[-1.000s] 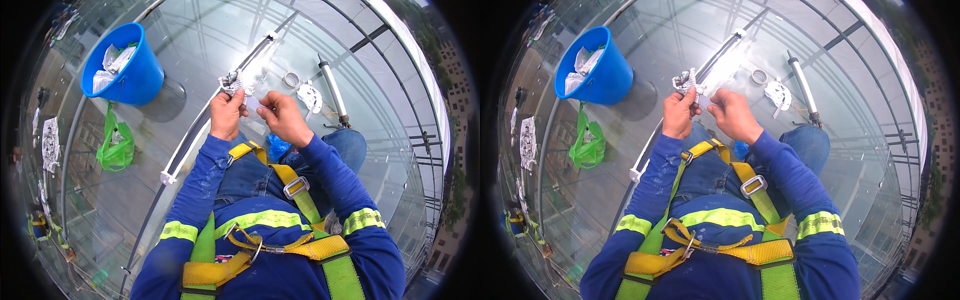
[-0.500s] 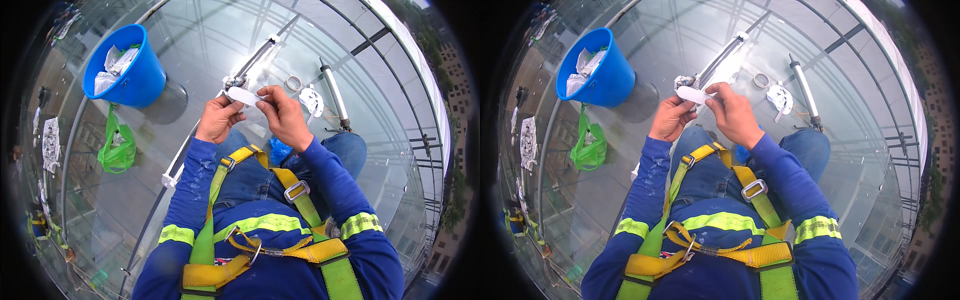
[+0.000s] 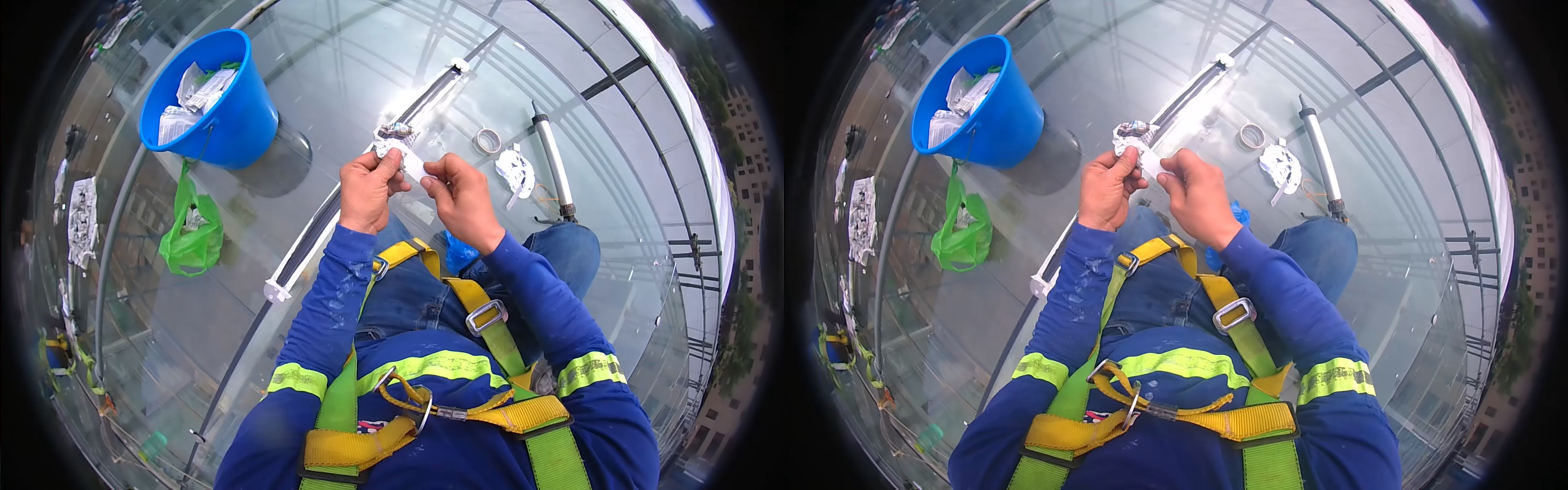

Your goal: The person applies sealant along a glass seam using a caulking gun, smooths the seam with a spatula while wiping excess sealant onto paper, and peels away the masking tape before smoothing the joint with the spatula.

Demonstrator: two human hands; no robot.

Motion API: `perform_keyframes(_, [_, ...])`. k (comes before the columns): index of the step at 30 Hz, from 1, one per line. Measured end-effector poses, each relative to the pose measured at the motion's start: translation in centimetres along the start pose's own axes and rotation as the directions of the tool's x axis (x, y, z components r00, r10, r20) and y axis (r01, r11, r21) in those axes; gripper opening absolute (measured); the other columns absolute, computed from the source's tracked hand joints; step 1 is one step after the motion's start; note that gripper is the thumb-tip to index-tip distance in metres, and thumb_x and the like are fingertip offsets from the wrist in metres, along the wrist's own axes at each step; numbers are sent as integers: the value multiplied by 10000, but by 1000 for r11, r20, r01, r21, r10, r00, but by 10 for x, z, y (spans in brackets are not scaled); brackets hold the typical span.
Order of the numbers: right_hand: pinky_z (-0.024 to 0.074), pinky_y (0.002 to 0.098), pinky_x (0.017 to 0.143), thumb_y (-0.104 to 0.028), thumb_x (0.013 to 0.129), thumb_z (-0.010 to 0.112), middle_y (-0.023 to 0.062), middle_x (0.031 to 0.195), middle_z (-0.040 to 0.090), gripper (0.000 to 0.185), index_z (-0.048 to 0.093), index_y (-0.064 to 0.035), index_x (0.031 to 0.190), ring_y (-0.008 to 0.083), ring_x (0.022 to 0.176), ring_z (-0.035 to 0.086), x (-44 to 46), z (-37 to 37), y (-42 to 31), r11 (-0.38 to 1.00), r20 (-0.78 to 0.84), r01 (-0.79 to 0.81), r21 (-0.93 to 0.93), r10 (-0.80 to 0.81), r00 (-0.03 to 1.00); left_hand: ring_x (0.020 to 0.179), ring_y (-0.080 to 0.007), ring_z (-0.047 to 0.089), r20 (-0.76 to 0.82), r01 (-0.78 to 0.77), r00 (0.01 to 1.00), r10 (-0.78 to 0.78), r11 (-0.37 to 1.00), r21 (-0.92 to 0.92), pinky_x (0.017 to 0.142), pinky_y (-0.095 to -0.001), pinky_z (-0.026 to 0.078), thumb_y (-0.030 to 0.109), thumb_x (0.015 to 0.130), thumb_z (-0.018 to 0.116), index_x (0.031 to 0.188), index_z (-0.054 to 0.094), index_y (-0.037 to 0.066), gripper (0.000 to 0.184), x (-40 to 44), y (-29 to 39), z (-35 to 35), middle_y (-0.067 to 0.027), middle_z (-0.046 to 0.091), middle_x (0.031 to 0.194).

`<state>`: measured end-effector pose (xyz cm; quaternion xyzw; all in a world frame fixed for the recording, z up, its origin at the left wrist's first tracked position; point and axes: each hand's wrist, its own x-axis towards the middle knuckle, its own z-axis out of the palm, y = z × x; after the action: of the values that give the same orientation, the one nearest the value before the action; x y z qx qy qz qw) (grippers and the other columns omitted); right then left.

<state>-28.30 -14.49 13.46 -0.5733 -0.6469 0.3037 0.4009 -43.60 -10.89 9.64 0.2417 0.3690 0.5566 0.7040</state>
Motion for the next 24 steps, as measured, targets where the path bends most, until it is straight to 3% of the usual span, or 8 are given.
perform_keyframes(3, [501, 276, 624, -32, 879, 661, 124, 805, 681, 115, 607, 30, 959, 113, 713, 624, 7, -15, -8, 994, 183, 36, -106, -16, 983, 559, -81, 564, 130, 32, 989, -64, 972, 233, 530, -244, 530, 147, 904, 684, 865, 680, -19, 171, 8, 14, -20, -24, 624, 697])
perform_keyframes(6, [515, 383, 700, -45, 849, 660, 209, 877, 684, 152, 615, 22, 977, 351, 795, 678, 15, -23, -18, 986, 377, 60, -158, 4, 926, 587, -75, 565, 234, 5, 964, -128, 885, 465, 527, -232, 506, 146, 906, 677, 903, 677, -30, 176, 7, 19, -46, -21, 636, 736])
perform_keyframes(8, [515, 388, 691, -36, 837, 664, 196, 857, 689, 145, 622, 18, 965, 343, 792, 683, 21, -24, -19, 978, 544, 68, -195, 50, 838, 573, -78, 559, 184, -17, 981, -58, 922, 386, 513, -239, 495, 137, 904, 676, 897, 675, -33, 170, 3, 12, -58, -20, 629, 735])
perform_keyframes(10, [506, 383, 668, -21, 829, 664, 183, 809, 686, 137, 630, 11, 958, 334, 745, 676, 10, -18, -7, 996, 655, 33, -86, 31, 755, 562, -81, 552, -70, -78, 991, 111, 929, 363, 503, -239, 485, 135, 893, 686, 879, 677, -29, 165, 15, 23, -100, -26, 630, 724])
perform_keyframes(15, [466, 299, 621, -15, 860, 640, 90, 701, 630, 268, 633, -34, 1127, 150, 643, 582, 9, -41, -7, 973, 430, 19, -229, 83, 899, 576, -75, 554, -420, -41, 711, 565, 629, 777, 542, -268, 446, 99, 801, 741, 872, 702, -15, 140, 5, 71, -278, -39, 668, 682])
perform_keyframes(18, [407, 238, 611, 14, 879, 606, -1, 701, 527, 230, 634, -1, 1106, 77, 655, 476, 17, -55, 6, 972, 375, -30, -233, 119, 920, 805, -325, 662, -457, 350, 455, 764, 318, 881, 730, -419, 505, 112, 838, 691, 993, 666, 1, 192, -14, 109, -363, -170, 696, 906])
perform_keyframes(21, [399, 233, 608, 8, 881, 606, -8, 715, 528, 218, 631, 9, 1098, 70, 658, 466, 24, -58, 15, 963, 371, -76, -259, 172, 912, 1009, -399, 614, -373, 535, 547, 749, 30, 844, 861, -468, 481, 114, 860, 652, 1030, 643, 11, 199, -7, 129, -433, -220, 656, 1028])
perform_keyframes(24, [452, 285, 645, -15, 877, 622, 59, 725, 581, 224, 637, 9, 1098, 130, 677, 541, 30, -58, 30, 948, 352, -145, -283, 243, 904, 1079, -380, 590, -443, 614, 608, 658, -37, 788, 905, -464, 475, 128, 894, 595, 1039, 628, 8, 191, 1, 144, -464, -216, 619, 1112])
